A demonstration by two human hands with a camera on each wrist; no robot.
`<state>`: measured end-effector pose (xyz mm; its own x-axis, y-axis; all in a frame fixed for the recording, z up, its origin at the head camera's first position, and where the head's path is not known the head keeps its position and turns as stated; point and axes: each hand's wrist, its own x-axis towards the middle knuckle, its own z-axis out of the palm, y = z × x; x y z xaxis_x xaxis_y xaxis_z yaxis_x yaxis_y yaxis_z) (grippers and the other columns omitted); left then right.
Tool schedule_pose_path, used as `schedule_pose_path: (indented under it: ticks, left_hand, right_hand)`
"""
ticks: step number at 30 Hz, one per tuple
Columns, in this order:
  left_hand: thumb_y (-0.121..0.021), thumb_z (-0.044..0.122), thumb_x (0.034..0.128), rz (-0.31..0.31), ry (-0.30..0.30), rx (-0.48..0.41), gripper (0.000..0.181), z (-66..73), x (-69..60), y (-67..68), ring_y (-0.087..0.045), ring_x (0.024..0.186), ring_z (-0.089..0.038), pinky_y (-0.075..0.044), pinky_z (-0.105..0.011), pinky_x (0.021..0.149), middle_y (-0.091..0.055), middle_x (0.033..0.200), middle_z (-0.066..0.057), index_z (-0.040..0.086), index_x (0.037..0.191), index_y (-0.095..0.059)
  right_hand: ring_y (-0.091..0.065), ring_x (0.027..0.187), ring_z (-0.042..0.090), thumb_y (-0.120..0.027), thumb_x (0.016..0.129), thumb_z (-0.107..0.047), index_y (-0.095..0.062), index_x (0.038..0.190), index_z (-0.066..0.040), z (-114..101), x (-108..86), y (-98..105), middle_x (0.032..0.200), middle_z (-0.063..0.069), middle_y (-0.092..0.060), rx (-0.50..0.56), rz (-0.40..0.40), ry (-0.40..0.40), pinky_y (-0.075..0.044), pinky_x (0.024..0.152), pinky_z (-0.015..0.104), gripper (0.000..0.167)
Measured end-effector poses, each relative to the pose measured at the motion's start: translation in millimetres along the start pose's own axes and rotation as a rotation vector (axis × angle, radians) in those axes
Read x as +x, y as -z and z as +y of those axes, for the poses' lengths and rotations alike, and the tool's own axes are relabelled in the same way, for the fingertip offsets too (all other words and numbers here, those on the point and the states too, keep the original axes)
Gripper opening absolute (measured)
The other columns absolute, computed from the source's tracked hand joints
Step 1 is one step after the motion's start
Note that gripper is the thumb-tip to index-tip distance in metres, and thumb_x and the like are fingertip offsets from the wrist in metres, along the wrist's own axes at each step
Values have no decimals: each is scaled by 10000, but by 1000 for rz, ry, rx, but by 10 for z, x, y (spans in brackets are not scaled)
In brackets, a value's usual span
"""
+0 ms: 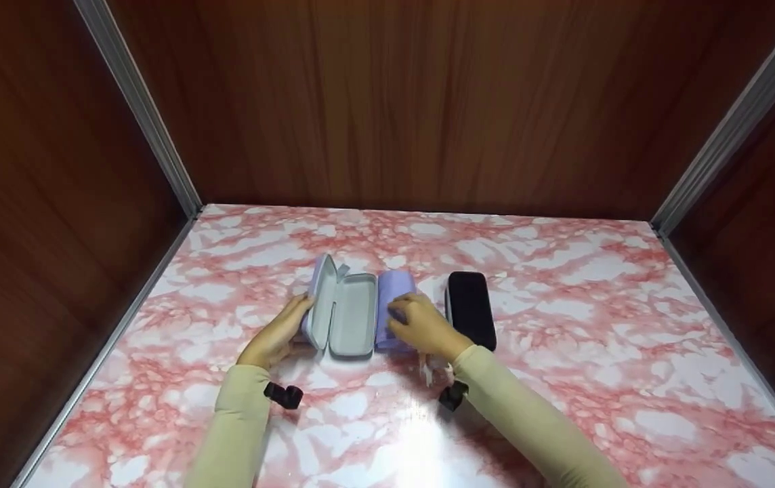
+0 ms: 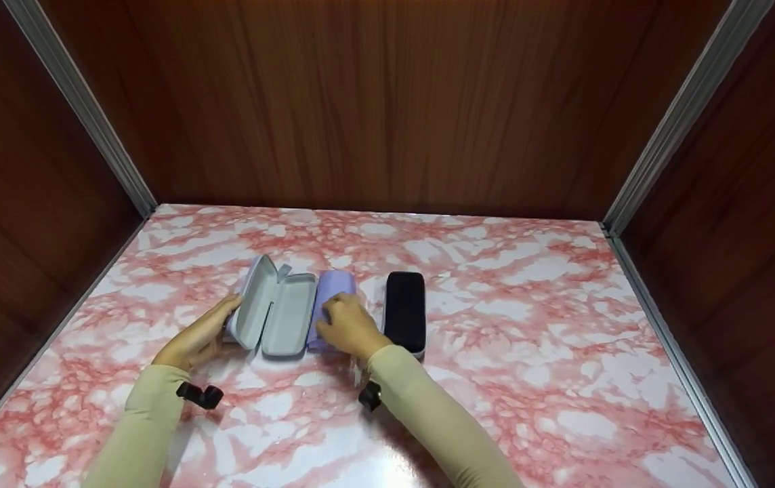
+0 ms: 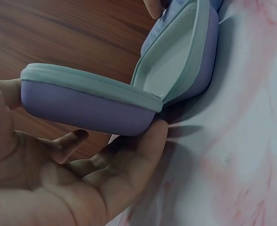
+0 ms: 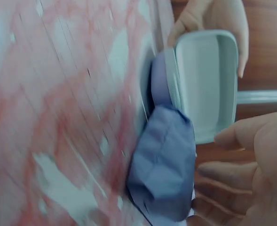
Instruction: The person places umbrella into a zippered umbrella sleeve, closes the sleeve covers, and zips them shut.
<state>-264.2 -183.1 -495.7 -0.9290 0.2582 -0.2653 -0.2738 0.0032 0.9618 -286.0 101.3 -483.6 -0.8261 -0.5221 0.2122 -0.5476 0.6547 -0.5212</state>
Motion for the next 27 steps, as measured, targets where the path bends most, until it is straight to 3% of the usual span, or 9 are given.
schedule_pose_path:
  ticks: [3, 10, 17, 27]
  left_hand:
    - [-404, 484, 1059, 2, -2, 0, 632, 10, -3, -10, -613, 1080, -381, -516, -454, 854, -451, 1352, -269, 168, 1574, -220]
    - [-418, 469, 1059, 18, -5, 0, 625, 21, -13, -25, -591, 1110, -388, -508, -458, 874, -435, 1378, -264, 166, 1573, -232]
    - [-446, 510, 1039, 29, 19, 24, 641, 37, -32, -12, -573, 1154, -402, -450, -512, 970, -439, 1418, -240, 217, 1574, -247]
    - [-463, 524, 1028, 37, 47, 45, 715, 45, -31, 14, -572, 1154, -410, -456, -504, 964, -425, 1411, -259, 189, 1593, -180]
  right_hand:
    - [-574, 1133, 422, -650, 935, -216, -640, 1219, 101, 29, 32, 51, 1197, 282, -609, -40, -3, -111, -459, 997, 498, 425]
    - [-581, 1177, 366, -667, 943, -429, -390, 1447, 126, 57, 93, 99, 1275, 340, -570, -13, -146, -346, -469, 996, 466, 799]
    - [-583, 1153, 307, -700, 903, -486, -191, 1535, 107, 90, 150, 87, 1367, 338, -513, 59, -207, -446, -459, 1009, 432, 1005]
    - [-520, 1246, 324, -745, 859, -406, -55, 1554, 95, 98, 198, 108, 1422, 310, -477, 180, -255, -503, -402, 1072, 424, 1100]
